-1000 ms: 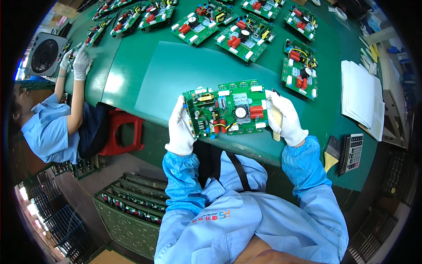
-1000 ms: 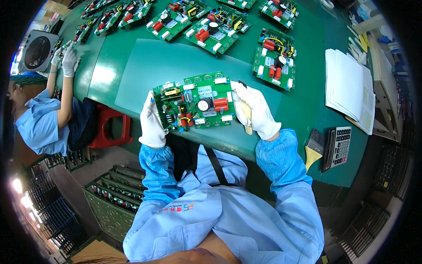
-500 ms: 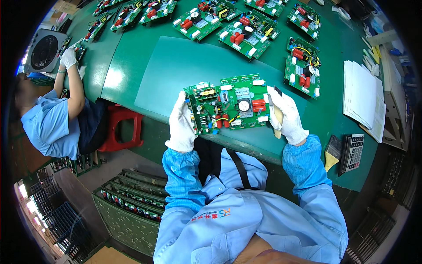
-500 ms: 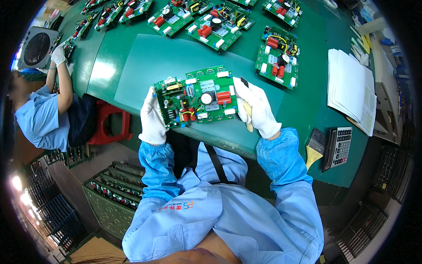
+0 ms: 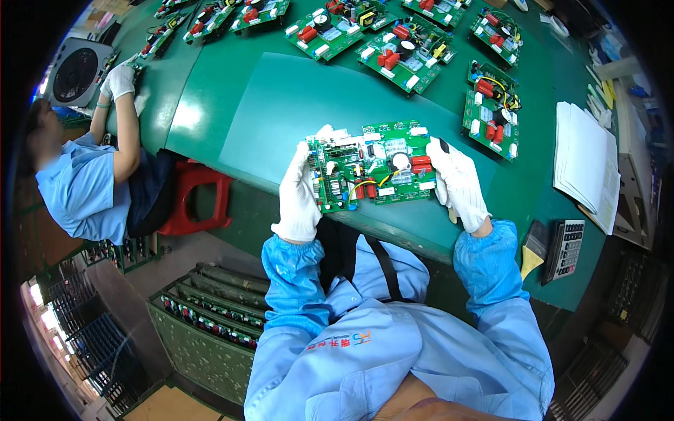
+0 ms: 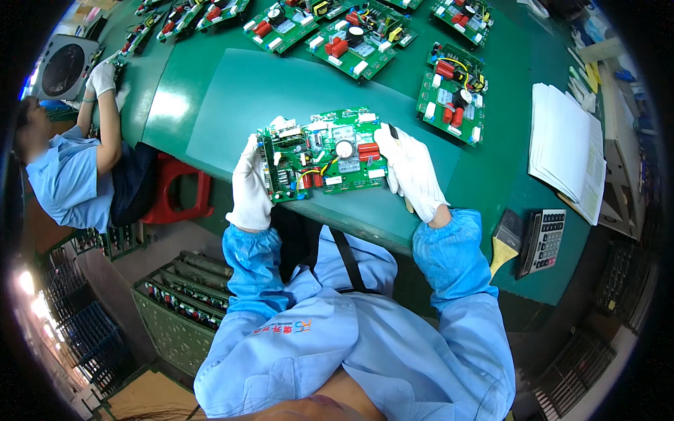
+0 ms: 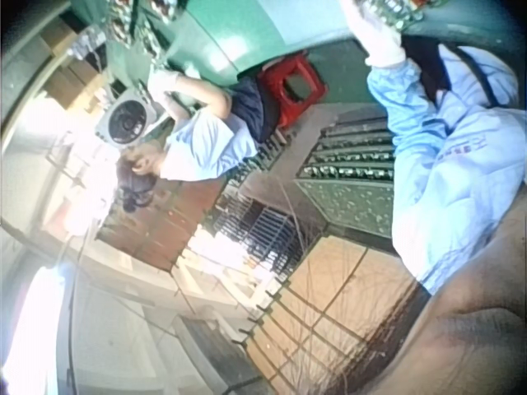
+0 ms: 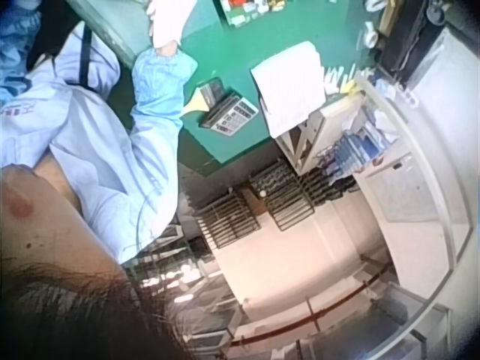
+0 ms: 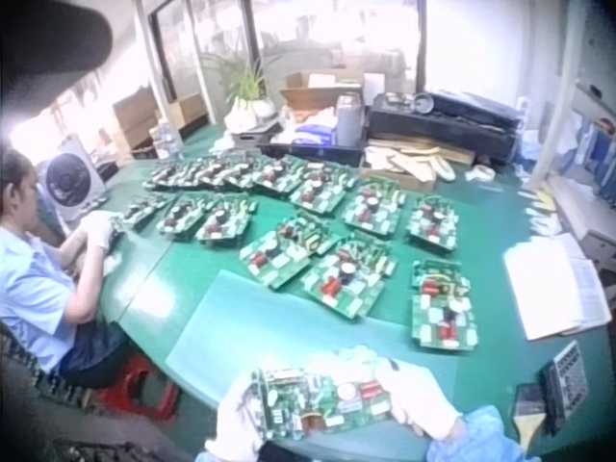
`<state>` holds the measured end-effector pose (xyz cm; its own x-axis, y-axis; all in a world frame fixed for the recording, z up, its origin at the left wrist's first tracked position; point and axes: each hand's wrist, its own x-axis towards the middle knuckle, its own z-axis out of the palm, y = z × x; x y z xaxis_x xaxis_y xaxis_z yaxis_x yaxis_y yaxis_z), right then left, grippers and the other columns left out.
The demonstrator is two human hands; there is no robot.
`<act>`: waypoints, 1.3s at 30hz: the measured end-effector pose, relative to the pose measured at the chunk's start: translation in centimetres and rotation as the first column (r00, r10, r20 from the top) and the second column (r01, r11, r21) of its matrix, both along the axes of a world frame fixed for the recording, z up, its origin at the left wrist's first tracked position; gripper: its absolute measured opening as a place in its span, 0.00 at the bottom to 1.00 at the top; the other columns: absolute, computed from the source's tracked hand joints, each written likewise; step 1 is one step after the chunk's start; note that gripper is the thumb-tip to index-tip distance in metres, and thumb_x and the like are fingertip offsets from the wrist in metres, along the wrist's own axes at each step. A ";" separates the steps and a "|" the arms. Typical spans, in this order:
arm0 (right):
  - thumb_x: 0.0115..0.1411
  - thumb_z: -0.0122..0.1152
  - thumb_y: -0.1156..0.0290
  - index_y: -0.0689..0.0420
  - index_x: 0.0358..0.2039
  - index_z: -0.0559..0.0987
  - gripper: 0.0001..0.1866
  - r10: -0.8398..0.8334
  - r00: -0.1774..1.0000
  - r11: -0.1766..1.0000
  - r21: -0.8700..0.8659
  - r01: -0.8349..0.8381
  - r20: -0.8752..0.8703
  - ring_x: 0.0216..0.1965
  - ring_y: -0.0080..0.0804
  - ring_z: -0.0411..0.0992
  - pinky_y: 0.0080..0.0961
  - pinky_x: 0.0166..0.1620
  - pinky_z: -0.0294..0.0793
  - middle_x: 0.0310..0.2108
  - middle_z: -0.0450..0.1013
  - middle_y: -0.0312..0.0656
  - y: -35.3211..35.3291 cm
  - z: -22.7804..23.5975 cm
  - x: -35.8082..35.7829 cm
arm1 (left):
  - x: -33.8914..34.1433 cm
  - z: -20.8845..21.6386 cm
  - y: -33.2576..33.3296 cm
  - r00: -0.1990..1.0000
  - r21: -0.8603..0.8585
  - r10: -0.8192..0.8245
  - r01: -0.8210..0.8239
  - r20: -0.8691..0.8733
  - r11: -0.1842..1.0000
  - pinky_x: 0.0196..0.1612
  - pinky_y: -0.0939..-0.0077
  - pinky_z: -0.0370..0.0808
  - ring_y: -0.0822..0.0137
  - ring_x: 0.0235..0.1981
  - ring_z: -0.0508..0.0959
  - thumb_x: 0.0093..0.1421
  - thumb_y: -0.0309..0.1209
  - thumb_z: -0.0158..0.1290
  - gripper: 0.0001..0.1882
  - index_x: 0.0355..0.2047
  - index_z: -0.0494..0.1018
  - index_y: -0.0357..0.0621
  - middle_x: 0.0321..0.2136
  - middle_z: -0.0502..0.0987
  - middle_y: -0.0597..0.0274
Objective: The recorder inspects and manipulates various printed circuit boards at an electronics assembly station.
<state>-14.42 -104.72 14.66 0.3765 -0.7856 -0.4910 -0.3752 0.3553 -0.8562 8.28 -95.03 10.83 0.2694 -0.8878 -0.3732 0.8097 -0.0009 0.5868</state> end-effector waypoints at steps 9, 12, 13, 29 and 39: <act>0.65 0.50 0.48 0.64 0.42 0.74 0.27 -0.004 0.999 0.998 -0.063 0.001 -0.039 0.13 0.18 0.58 0.20 0.17 0.57 0.17 0.62 0.34 0.0 0.4 0.3 | 0.4 -0.6 0.4 0.971 -0.013 0.081 -0.080 0.226 0.997 0.55 0.71 0.70 0.64 0.51 0.74 0.69 0.38 0.44 0.27 0.60 0.58 0.29 0.50 0.73 0.48; 0.65 0.50 0.48 0.64 0.41 0.74 0.27 -0.002 1.000 0.997 -0.074 0.000 -0.020 0.13 0.17 0.58 0.20 0.17 0.57 0.17 0.62 0.34 0.1 0.4 0.2 | 1.9 -0.4 1.1 0.947 0.068 0.082 -0.108 0.311 0.992 0.44 0.73 0.74 0.66 0.44 0.76 0.67 0.38 0.45 0.27 0.60 0.60 0.30 0.47 0.74 0.49; 0.65 0.50 0.47 0.64 0.41 0.75 0.27 -0.003 1.000 0.998 -0.062 0.001 -0.029 0.13 0.17 0.58 0.20 0.17 0.56 0.17 0.62 0.34 0.1 0.5 0.2 | 2.9 -0.5 1.5 0.930 0.032 0.048 -0.064 0.364 0.997 0.45 0.73 0.74 0.64 0.43 0.76 0.67 0.39 0.46 0.29 0.61 0.59 0.30 0.48 0.73 0.47; 0.61 0.58 0.52 0.58 0.45 0.75 0.23 -0.073 0.996 0.995 -0.068 0.076 0.054 0.11 0.14 0.58 0.15 0.14 0.52 0.15 0.64 0.30 0.0 -0.6 -0.1 | 2.5 -1.2 3.8 -0.292 -0.050 0.065 0.058 0.954 0.997 0.64 0.55 0.59 0.37 0.66 0.54 0.52 0.20 0.57 0.39 0.64 0.56 0.42 0.65 0.53 0.40; 0.62 0.58 0.55 0.57 0.44 0.75 0.19 -0.084 0.995 0.996 -0.035 0.087 0.061 0.11 0.14 0.58 0.16 0.15 0.52 0.16 0.64 0.30 -0.3 -0.4 -0.3 | 1.5 0.0 3.7 -0.489 -0.137 0.194 0.150 0.851 0.979 0.57 0.52 0.71 0.36 0.58 0.67 0.39 0.14 0.56 0.38 0.54 0.73 0.58 0.59 0.66 0.47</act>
<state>-14.67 -105.04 14.26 0.3346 -0.8339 -0.4390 -0.2931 0.3507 -0.8895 9.76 -91.35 10.83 0.0562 -0.8397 0.5401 -0.9002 0.1914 0.3913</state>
